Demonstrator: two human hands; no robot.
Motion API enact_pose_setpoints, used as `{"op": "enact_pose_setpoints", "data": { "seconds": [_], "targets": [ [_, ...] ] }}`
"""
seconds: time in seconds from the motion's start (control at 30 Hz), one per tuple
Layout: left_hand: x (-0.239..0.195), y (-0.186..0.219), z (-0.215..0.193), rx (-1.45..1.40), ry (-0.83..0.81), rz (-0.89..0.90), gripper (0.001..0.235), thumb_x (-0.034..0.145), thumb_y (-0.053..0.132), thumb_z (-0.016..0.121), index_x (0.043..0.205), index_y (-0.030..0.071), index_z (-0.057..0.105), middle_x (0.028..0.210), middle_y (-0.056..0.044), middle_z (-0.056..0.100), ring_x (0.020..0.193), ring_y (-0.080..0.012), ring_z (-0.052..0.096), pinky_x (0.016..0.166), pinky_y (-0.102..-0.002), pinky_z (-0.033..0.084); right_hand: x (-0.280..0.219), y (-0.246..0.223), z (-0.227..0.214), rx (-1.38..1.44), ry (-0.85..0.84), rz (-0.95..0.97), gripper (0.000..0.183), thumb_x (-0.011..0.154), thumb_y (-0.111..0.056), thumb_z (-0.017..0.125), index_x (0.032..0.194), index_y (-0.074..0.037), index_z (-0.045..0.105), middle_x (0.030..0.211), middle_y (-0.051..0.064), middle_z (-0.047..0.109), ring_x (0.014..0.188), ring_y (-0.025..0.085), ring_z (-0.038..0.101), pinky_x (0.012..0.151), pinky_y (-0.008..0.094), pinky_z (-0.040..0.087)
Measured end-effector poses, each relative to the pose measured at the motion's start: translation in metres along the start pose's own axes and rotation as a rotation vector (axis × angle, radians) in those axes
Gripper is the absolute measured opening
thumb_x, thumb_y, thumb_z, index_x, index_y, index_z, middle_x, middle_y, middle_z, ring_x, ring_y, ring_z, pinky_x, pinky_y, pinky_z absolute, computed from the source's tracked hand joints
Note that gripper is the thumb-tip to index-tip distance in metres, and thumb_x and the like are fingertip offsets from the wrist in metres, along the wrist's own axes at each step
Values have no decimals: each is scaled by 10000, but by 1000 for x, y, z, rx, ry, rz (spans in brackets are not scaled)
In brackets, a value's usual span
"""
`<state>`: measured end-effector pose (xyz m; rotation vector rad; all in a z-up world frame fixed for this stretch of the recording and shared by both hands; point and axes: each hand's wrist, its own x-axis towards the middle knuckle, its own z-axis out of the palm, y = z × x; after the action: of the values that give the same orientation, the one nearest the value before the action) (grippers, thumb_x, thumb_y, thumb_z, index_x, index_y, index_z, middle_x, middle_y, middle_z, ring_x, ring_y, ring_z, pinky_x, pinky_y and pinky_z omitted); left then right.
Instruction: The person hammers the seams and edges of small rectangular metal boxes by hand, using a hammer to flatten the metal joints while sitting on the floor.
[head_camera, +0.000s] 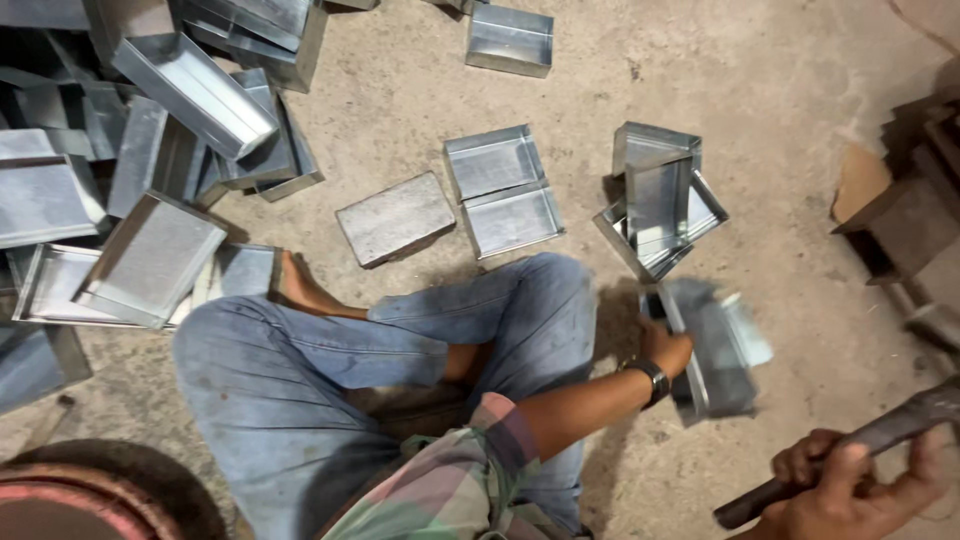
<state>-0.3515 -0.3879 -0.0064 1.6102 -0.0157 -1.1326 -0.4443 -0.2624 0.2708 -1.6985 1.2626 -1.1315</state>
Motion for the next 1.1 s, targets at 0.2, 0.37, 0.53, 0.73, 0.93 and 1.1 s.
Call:
{"op": "enact_pose_setpoints", "data": {
  "seconds": [0.2,0.37,0.53,0.73,0.93,1.1],
  "targets": [
    [38,-30,17,420,-210,274,1405,708,465,1001,1470,-182,13,1403,-529,320,1287,-697,415,985,-631,349,8,52,-1,48,-60,69,433,1222,-82,493,1595,-164,289,780,151,536,530,149,409,535,357,360],
    [87,22,-73,147,-319,978,709,854,301,718,1507,118,511,1429,-191,642,1206,-313,665,984,-409,557,14,75,21,315,-170,117,518,1143,-40,514,1609,-123,303,839,124,575,589,124,446,539,305,355],
    [155,32,-303,844,122,906,443,975,411,653,1216,39,665,1261,-209,683,1163,-393,638,1013,-472,474,8,67,54,361,-267,137,565,1079,-41,530,1603,-114,331,780,107,556,544,110,418,496,282,339],
    [146,21,-352,1634,-253,667,307,911,334,656,1119,117,713,1113,-143,738,1099,-321,687,1059,-490,453,-11,54,72,357,-353,164,575,1041,-42,548,1583,-80,360,742,91,540,529,92,405,482,265,327],
    [84,87,-350,1270,9,860,191,851,154,663,1024,90,712,995,-189,737,996,-372,697,887,-507,516,-25,49,74,354,-398,197,606,994,-71,545,1566,-106,347,708,91,561,476,94,414,439,269,338],
    [-8,121,-393,1176,117,895,131,822,109,683,948,79,699,932,-179,731,968,-375,688,917,-490,527,-36,54,87,383,-450,188,578,1005,-76,567,1549,-83,372,715,79,552,498,73,408,451,253,338]
  ]
}}
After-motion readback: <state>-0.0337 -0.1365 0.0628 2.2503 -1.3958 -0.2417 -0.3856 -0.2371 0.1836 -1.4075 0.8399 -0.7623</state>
